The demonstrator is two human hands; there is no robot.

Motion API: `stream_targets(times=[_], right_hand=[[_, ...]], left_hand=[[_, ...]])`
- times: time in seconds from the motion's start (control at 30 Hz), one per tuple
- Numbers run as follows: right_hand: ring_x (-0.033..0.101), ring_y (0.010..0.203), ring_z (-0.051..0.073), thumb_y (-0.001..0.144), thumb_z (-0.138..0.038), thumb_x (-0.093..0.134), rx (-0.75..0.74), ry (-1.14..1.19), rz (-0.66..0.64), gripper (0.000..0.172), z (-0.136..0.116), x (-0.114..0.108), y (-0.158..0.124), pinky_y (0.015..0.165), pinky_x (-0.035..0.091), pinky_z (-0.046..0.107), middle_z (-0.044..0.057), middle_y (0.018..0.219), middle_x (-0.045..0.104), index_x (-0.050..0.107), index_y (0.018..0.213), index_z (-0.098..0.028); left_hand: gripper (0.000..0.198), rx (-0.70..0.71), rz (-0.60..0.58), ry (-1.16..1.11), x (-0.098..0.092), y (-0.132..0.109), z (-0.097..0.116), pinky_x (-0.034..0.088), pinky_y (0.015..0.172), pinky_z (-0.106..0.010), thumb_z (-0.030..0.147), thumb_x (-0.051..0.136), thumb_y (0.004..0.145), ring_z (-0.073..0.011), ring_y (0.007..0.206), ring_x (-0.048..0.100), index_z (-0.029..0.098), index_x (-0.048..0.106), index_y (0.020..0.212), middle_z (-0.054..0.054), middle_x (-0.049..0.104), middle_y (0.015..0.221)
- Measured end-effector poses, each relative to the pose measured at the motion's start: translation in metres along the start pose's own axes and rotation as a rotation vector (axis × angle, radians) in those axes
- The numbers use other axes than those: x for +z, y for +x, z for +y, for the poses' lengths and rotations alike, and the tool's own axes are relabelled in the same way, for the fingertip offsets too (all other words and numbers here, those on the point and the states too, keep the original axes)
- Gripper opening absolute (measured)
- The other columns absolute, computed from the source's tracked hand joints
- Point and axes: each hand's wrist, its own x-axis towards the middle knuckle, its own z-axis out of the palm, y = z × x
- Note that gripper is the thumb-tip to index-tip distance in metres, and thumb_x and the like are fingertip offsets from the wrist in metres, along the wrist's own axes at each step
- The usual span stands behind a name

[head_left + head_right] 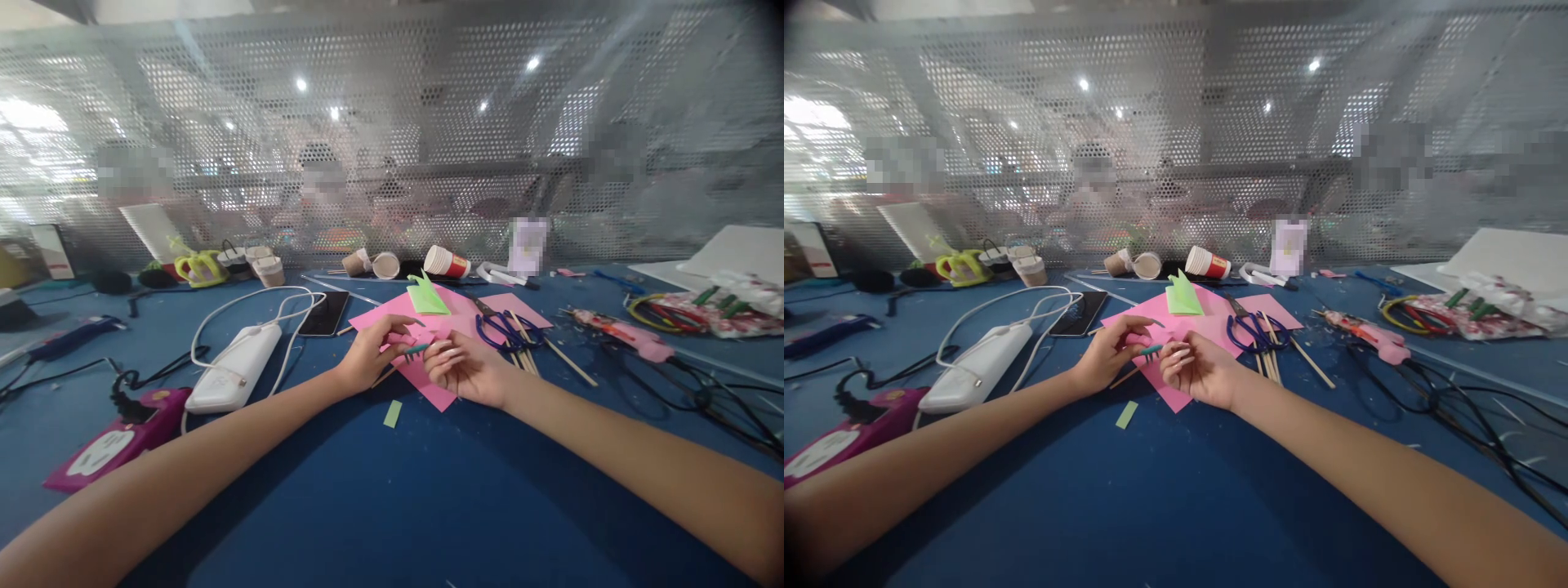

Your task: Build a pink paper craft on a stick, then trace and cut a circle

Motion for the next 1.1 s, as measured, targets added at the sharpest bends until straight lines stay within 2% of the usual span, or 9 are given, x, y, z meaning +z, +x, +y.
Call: stream_targets(times=[0.17, 0.27, 0.47, 0.67, 0.77, 0.87, 0.97, 1.1], right_hand=[[0.036, 0.04, 0.002, 0.09, -0.016, 0.049, -0.022, -0.143, -0.044, 0.028, 0.0, -0.005, 0.0, 0.049, 0.037, 0.011, -0.009, 0.051, 0.036, 0.036, 0.066, -0.02], [0.036, 0.042, 0.003, 0.087, -0.01, 0.051, -0.016, -0.205, -0.094, 0.024, -0.002, -0.007, 0.001, 0.049, 0.038, 0.011, -0.009, 0.051, 0.036, 0.039, 0.068, -0.019], [0.041, 0.042, 0.002, 0.089, -0.007, 0.048, 0.058, 0.042, 0.013, 0.022, -0.003, -0.005, -0.002, 0.047, 0.039, 0.011, -0.008, 0.052, 0.043, 0.04, 0.071, -0.018], [0.043, 0.043, 0.002, 0.089, -0.011, 0.051, 0.151, 0.063, 0.034, 0.025, -0.006, -0.006, -0.004, 0.043, 0.035, 0.01, -0.007, 0.054, 0.044, 0.038, 0.07, -0.019], [0.04, 0.038, 0.001, 0.091, -0.017, 0.051, 0.213, 0.046, 0.031, 0.026, -0.01, -0.005, -0.004, 0.04, 0.034, 0.011, -0.007, 0.052, 0.043, 0.038, 0.069, -0.019], [0.034, 0.036, 0.001, 0.094, -0.022, 0.047, 0.158, -0.055, 0.003, 0.027, -0.012, -0.003, -0.003, 0.039, 0.033, 0.012, -0.007, 0.054, 0.044, 0.039, 0.068, -0.018], [0.032, 0.039, 0.002, 0.096, -0.026, 0.043, 0.059, -0.267, -0.023, 0.027, -0.012, -0.002, -0.001, 0.04, 0.03, 0.014, -0.004, 0.057, 0.046, 0.045, 0.071, -0.016], [0.038, 0.045, 0.006, 0.093, -0.039, 0.043, -0.054, -0.562, -0.075, 0.031, -0.013, -0.005, 0.002, 0.045, 0.032, 0.02, 0.001, 0.065, 0.055, 0.054, 0.078, -0.015]], left_hand=[[0.017, 0.066, 0.053, 0.019, 0.0, -0.001, 0.002, 0.054, 0.071, -0.027, 0.023, 0.062, 0.083, -0.0148, 0.08, 0.066, 0.015, 0.06, 0.097, -0.007, 0.069, 0.091], [0.015, 0.124, 0.087, 0.095, 0.0, 0.0, 0.006, 0.053, 0.071, -0.027, 0.021, 0.062, 0.083, -0.014, 0.079, 0.065, 0.016, 0.061, 0.097, -0.006, 0.069, 0.089], [0.015, 0.25, 0.122, 0.131, 0.0, -0.002, 0.007, 0.053, 0.069, -0.026, 0.018, 0.058, 0.085, -0.0138, 0.079, 0.065, 0.017, 0.061, 0.099, -0.007, 0.069, 0.089], [0.025, 0.394, 0.083, 0.15, 0.001, -0.006, 0.003, 0.053, 0.075, -0.028, 0.013, 0.057, 0.086, -0.014, 0.086, 0.063, 0.019, 0.057, 0.11, -0.007, 0.067, 0.092], [0.03, 0.387, 0.065, 0.203, 0.001, -0.005, 0.005, 0.053, 0.076, -0.029, 0.013, 0.052, 0.088, -0.0144, 0.087, 0.062, 0.02, 0.056, 0.118, -0.008, 0.063, 0.097], [0.029, 0.359, 0.051, 0.233, 0.001, -0.002, 0.007, 0.053, 0.073, -0.029, 0.017, 0.047, 0.091, -0.0141, 0.084, 0.06, 0.022, 0.059, 0.117, -0.007, 0.059, 0.095], [0.025, 0.354, 0.082, 0.221, 0.001, 0.0, 0.008, 0.052, 0.07, -0.028, 0.015, 0.046, 0.091, -0.0135, 0.081, 0.058, 0.021, 0.062, 0.109, -0.006, 0.058, 0.091], [0.023, 0.28, 0.121, 0.189, 0.001, 0.001, 0.009, 0.051, 0.074, -0.03, 0.01, 0.048, 0.089, -0.0147, 0.086, 0.059, 0.02, 0.06, 0.106, -0.006, 0.061, 0.093]])
